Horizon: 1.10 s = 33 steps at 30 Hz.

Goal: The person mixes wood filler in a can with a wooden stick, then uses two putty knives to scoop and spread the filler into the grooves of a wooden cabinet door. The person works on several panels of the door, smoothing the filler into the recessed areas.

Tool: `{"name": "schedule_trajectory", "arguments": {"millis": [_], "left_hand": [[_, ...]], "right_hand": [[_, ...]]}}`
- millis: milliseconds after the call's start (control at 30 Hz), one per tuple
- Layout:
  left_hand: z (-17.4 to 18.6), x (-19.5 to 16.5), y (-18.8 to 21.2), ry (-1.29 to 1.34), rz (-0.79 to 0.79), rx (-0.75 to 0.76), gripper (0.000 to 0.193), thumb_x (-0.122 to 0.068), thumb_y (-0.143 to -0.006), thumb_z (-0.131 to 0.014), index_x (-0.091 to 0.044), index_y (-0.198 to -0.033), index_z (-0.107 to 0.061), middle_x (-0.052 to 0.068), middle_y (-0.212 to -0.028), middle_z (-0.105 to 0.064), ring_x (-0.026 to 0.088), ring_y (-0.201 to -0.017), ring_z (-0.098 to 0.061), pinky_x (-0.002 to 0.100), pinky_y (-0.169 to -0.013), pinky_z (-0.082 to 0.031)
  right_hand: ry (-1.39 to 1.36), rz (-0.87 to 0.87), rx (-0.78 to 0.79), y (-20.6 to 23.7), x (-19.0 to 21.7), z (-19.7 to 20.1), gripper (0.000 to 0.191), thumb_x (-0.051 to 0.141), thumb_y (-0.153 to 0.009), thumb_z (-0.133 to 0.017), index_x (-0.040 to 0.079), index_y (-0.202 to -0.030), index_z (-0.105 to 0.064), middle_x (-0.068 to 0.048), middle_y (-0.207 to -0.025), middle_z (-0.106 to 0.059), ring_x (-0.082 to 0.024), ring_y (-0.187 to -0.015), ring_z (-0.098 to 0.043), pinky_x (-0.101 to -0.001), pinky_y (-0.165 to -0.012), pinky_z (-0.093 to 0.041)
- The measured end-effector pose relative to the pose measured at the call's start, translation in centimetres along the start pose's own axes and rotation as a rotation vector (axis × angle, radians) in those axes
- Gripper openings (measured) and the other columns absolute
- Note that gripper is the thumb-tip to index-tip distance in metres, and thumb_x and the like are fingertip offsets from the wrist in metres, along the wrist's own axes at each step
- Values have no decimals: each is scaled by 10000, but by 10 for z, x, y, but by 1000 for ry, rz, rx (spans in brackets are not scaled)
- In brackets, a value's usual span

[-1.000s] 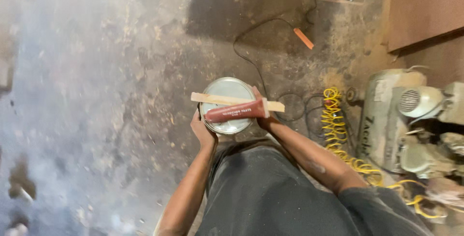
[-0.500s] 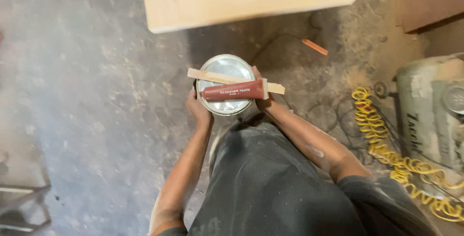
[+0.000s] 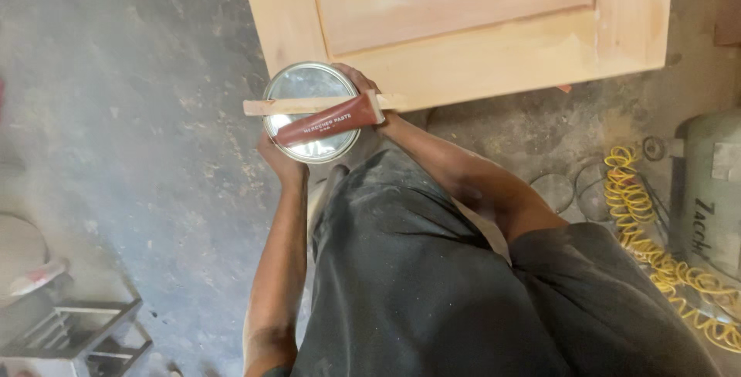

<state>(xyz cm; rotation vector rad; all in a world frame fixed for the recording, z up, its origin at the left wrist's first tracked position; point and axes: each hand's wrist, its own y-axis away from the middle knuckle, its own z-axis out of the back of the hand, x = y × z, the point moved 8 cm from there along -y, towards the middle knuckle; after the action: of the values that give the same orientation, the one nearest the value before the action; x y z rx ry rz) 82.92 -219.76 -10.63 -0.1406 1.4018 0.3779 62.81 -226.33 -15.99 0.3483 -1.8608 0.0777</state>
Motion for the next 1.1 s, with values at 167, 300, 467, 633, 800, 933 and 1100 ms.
{"name": "schedule_trajectory", "arguments": {"millis": [167,300,467,633,800,933,1100], "left_hand": [[-16,-4,-68,10,-9,78,224,-70,-921,-669,31,-1118,-699,48,-1003,-719,99,-883,-640,271,-778,-540],[-22,-7,-97,-1,-17,192,240,-60,-924,-657,44,-1132,-716,54,-1020,-720,100,-902,-637,279,-802,-538],[-11,6,-122,-84,-42,273,276,-34,-927,-622,48,-1180,-694,76,-1062,-733,130,-944,-644,297,-852,-531],[-4,20,-161,-213,-124,420,245,-61,-958,-600,45,-1149,-712,157,-1037,-762,194,-958,-702,346,-876,-527],[39,28,-223,-177,-24,490,201,-130,-996,-639,40,-1075,-713,158,-953,-752,221,-847,-657,365,-813,-516],[75,20,-246,-192,-34,581,195,-146,-965,-705,44,-1009,-705,105,-875,-729,173,-799,-640,355,-770,-510],[102,21,-231,-162,158,760,215,-172,-962,-739,42,-945,-734,43,-747,-602,117,-706,-486,327,-659,-424]], "right_hand": [[455,228,-157,-31,22,18,684,306,-951,-699,47,-1512,-405,-206,-1442,-551,-310,-1327,-575,-414,-1162,-465],[674,305,-262,-27,36,15,753,245,-925,-774,37,-1528,-372,-220,-1471,-523,-327,-1366,-555,-419,-1189,-450],[599,299,-304,-29,24,-2,829,206,-873,-842,12,-1523,-365,-210,-1486,-536,-287,-1385,-554,-415,-1205,-458],[-78,-25,-582,-21,-27,8,608,304,-1004,-653,12,-1490,-433,-188,-1430,-591,-269,-1322,-595,-391,-1144,-509],[75,-7,-1157,83,-30,2,477,379,-1065,-565,-7,-1342,-605,-167,-1294,-604,-252,-1190,-579,-400,-961,-521],[-15,-302,-1416,171,-64,-57,460,425,-1068,-508,24,-1226,-665,-111,-1166,-690,-210,-1078,-666,-362,-837,-546],[110,-462,-1156,169,-73,-150,379,327,-1057,-574,2,-1195,-711,-107,-1095,-752,-213,-988,-712,-357,-857,-578]]}}
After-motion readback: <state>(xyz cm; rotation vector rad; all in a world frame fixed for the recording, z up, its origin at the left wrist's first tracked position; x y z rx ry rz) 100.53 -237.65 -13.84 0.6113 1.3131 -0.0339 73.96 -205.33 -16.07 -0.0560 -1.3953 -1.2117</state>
